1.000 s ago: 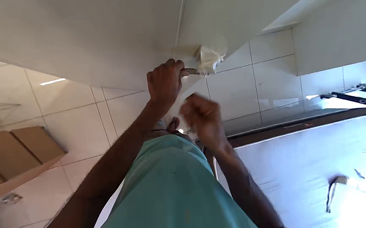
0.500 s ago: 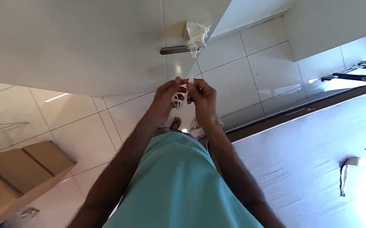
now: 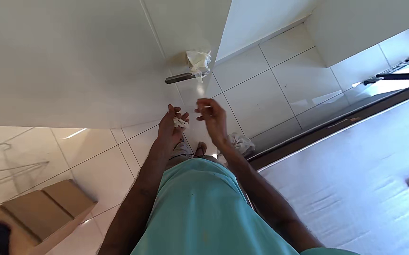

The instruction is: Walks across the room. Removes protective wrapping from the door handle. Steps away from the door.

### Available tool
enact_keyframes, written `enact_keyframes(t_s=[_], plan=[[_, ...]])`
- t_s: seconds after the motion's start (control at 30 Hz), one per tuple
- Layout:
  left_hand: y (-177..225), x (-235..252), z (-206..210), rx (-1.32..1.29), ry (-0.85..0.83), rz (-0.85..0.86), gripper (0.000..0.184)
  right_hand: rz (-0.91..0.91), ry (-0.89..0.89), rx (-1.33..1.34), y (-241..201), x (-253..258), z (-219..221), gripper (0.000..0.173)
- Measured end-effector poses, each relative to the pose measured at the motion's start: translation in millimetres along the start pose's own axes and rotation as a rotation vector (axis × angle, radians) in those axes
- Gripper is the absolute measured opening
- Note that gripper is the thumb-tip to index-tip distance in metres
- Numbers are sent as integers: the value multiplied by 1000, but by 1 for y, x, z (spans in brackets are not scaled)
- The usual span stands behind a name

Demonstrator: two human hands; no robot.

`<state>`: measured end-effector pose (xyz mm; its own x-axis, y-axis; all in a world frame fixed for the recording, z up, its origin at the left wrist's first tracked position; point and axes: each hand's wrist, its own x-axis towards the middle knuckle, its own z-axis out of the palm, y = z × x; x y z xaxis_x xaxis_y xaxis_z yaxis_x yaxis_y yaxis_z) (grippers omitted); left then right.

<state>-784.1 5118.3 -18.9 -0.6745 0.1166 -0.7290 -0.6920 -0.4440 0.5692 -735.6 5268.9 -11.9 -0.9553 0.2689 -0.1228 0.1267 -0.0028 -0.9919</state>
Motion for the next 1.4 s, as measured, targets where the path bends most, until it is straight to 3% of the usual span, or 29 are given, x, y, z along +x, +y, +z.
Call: enact_keyframes(t_s=[0.1, 0.17, 0.3, 0.37, 0.5, 0.67, 0.83, 0.93, 1.0, 1.07, 1.13, 1.2, 1.27, 1.4], plan=[[14, -5, -3, 36, -37, 70, 26, 131, 103, 106, -3, 32, -8, 38], [23, -13, 2, 280, -21, 314, 19, 167, 112, 173, -10, 46, -5, 37], [52, -19, 15, 978, -46, 973, 25, 130, 236, 151, -16, 56, 10, 23], [65, -19, 30, 1246, -4, 1099, 26, 67, 295, 49, -13, 54, 16, 19], [79, -12, 57, 1576, -42, 1037, 26, -35, 323, -170, -4, 51, 17, 21], [84, 4, 66, 1711, -95, 1022, 18, 214, 193, 231, -22, 54, 16, 20], [92, 11, 71, 1773, -129, 1013, 20, 239, 90, 481, -17, 62, 14, 19], [95, 11, 73, 1787, -122, 982, 19, 462, 58, 703, -30, 67, 13, 22], [97, 10, 73, 1766, -136, 946, 19, 473, 129, 412, -41, 64, 11, 23], [102, 12, 74, 1678, -215, 899, 25, 344, 258, -35, -46, 56, 17, 21], [105, 12, 74, 1587, -289, 859, 31, 166, 438, -335, -41, 45, 26, 40], [103, 13, 81, 1568, -278, 888, 30, -6, 572, -451, -38, 47, 28, 46], [97, 14, 85, 1570, -237, 929, 24, -155, 553, -487, -37, 52, 25, 36], [84, 20, 84, 1541, -178, 1025, 20, -230, 495, -556, -38, 61, 17, 23]])
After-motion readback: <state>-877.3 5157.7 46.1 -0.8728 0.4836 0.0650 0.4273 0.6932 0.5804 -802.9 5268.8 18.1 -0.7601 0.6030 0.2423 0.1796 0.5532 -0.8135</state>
